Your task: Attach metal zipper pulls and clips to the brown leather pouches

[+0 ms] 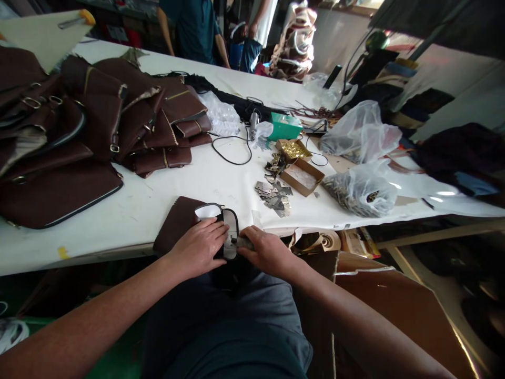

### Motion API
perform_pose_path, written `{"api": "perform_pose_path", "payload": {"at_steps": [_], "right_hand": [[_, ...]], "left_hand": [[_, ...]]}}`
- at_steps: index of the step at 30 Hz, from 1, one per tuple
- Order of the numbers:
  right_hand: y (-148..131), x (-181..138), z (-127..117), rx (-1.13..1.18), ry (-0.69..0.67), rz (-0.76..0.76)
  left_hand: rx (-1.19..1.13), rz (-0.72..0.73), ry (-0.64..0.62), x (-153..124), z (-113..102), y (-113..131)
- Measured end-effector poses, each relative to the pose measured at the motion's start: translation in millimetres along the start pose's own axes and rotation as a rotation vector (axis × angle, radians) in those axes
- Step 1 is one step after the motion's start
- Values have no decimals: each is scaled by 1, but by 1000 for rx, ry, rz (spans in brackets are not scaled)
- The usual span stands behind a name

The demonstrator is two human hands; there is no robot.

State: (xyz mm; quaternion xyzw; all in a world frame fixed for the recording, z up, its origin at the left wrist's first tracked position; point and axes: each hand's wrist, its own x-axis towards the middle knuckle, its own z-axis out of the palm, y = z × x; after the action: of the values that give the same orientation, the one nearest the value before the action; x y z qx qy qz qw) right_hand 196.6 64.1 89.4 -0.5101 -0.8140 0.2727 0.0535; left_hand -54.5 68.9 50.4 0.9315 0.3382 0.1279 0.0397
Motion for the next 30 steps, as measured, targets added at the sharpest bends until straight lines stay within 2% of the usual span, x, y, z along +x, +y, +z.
{"api": "perform_pose_path", "payload": {"at_steps": [5,12,19,30], "right_hand": [[-9,14,-2,-220,1,3],[-19,7,9,-261,30,-3],[-14,3,4,-109,-20,-69],[-18,7,10,136,30,82]], "left_hand": [[-15,6,3,0,1,-4],[-38,-2,1,0,0,-7],[-80,-14,9,-1,3,-10],[-82,-13,8,-3,4,-12]]}}
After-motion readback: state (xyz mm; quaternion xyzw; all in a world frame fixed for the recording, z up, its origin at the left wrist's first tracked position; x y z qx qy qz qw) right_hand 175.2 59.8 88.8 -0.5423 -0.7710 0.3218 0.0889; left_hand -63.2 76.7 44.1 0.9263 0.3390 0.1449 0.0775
